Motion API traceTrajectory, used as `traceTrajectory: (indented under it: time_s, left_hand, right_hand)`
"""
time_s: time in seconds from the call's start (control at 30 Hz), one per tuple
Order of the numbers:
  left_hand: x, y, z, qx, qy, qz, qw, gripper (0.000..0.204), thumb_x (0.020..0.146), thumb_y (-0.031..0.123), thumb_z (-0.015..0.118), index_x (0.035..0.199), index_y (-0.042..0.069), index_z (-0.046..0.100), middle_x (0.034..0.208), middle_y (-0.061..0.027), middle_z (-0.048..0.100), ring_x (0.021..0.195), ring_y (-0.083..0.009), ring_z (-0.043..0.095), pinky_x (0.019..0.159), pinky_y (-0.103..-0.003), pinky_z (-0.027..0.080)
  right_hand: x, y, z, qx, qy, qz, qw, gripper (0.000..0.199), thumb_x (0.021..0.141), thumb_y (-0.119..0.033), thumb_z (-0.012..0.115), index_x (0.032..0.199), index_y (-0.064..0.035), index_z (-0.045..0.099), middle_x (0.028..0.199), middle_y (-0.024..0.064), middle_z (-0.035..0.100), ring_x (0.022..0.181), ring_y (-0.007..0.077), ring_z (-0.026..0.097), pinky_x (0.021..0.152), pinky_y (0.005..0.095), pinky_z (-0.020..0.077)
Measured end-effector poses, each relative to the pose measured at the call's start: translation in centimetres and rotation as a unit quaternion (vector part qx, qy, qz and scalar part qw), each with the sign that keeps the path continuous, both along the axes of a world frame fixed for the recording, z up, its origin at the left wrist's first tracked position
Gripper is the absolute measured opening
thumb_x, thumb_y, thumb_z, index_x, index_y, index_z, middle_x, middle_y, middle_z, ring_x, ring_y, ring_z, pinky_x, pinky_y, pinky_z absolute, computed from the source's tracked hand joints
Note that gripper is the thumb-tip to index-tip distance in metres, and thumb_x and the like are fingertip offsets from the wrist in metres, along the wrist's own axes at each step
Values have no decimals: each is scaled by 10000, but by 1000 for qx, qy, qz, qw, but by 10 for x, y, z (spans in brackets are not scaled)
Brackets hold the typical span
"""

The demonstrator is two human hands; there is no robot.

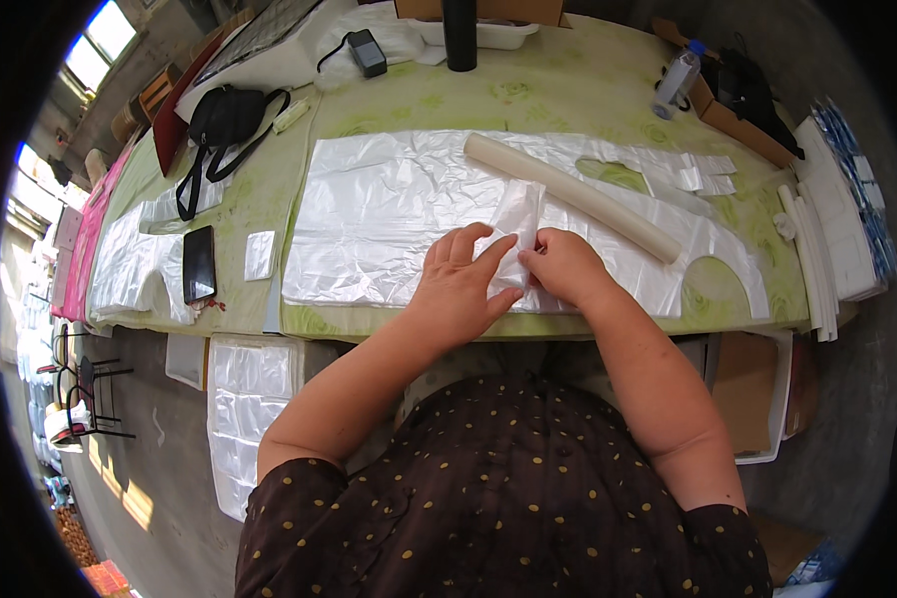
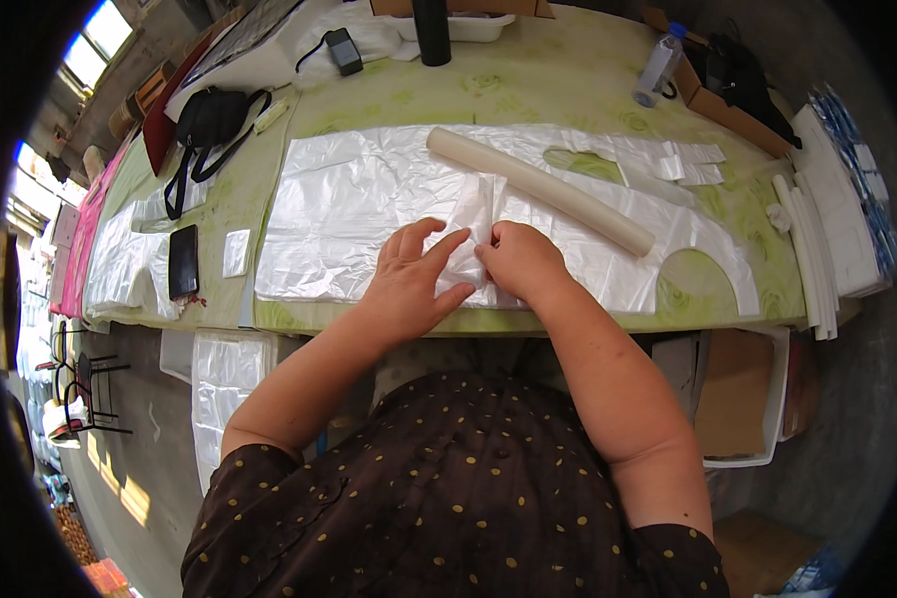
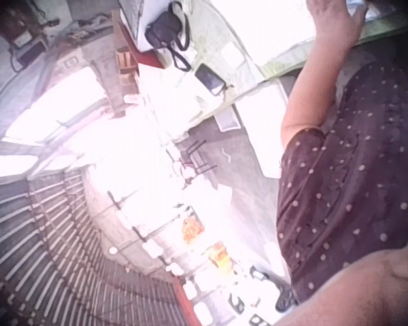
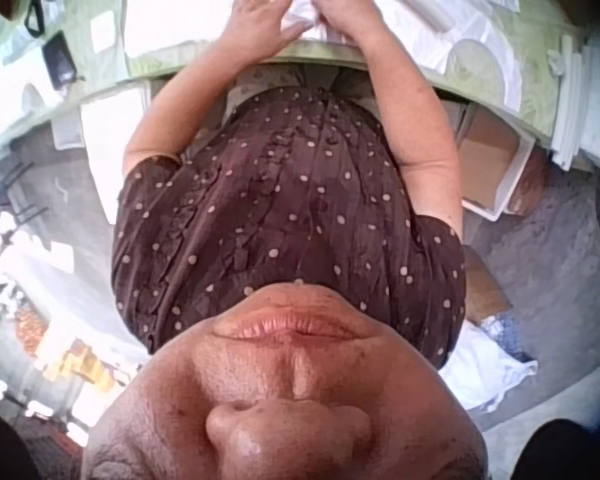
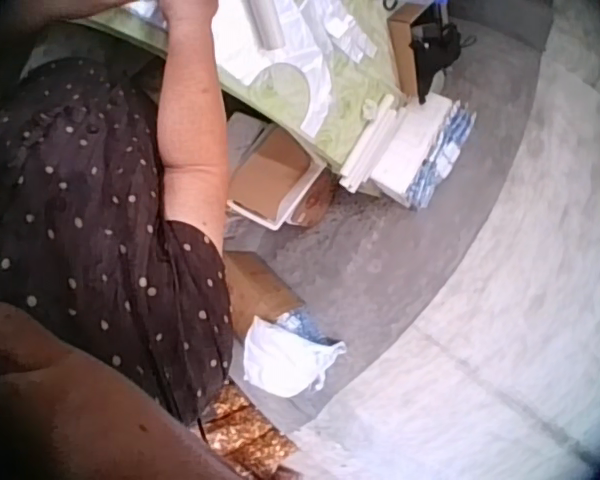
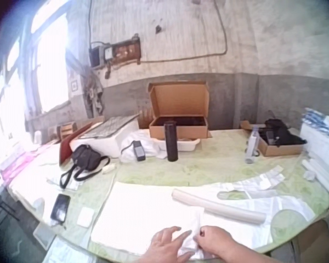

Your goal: The person wraps small white rectangular items in clear plastic film on a workbench. They unroll the film, place an item on it, fold the film around the item, and set the wrapped unit aside. The process repeats for several items.

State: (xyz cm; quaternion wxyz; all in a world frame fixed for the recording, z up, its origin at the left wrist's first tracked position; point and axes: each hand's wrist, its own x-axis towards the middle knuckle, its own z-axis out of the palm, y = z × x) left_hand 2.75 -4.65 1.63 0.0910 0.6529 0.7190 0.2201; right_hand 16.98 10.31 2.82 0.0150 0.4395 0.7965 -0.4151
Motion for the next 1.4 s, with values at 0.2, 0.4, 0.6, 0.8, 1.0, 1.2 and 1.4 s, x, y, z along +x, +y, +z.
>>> traceTrajectory:
  time_s: [0.2,0.4,0.6,0.8,1.0,1.2,1.4]
  left_hand:
    - [-16,35,-28,5,115,-113,987,869,926,647,589,1591,135,362,1678,-149,266,1571,-366,178,1247,-610,136]
    - [-4,33,-33,-25,149,-77,986,923,921,664,567,1592,73,335,1666,-188,286,1560,-372,221,1235,-636,141]
    - [6,-6,-25,-18,101,-154,983,873,870,549,702,1555,102,397,1641,-158,345,1542,-342,276,1226,-648,161]
    - [3,-28,-20,-11,70,-222,973,841,701,94,739,1503,161,492,1613,-69,399,1500,-258,365,1229,-594,227]
    - [7,-28,-21,18,99,-236,967,740,733,13,664,1449,171,564,1459,-63,523,1463,-274,408,1210,-590,277]
    - [11,-28,-20,47,78,-175,980,659,758,-1,639,1396,161,602,1384,-54,563,1415,-283,460,1205,-545,297]
    - [24,-26,-25,77,43,-111,990,547,798,62,677,1337,149,644,1350,-58,593,1327,-286,526,1162,-510,341]
  right_hand:
    - [-1,-6,-11,82,18,-29,996,383,883,-331,669,1182,-90,663,1024,104,757,972,267,725,832,410,557]
    - [10,-26,-9,79,84,-46,992,469,849,-230,715,1278,-82,595,869,71,718,811,250,703,748,387,545]
    - [52,-53,-9,79,142,43,986,466,821,-129,743,1254,-58,588,768,76,682,715,232,668,685,371,520]
    - [93,-75,-13,173,216,99,956,303,813,-90,758,1105,-68,676,840,70,655,812,245,615,752,365,503]
    - [94,-54,-32,326,245,172,897,294,794,-93,714,1087,-111,700,1209,68,669,1155,319,561,1026,448,408]
    - [99,-49,-35,310,260,171,899,330,758,-75,717,1085,-124,701,1225,72,651,1151,327,565,1035,453,413]
    - [96,-58,-31,333,269,151,891,337,713,-64,738,1044,-116,702,1109,92,637,1111,329,576,982,444,444]
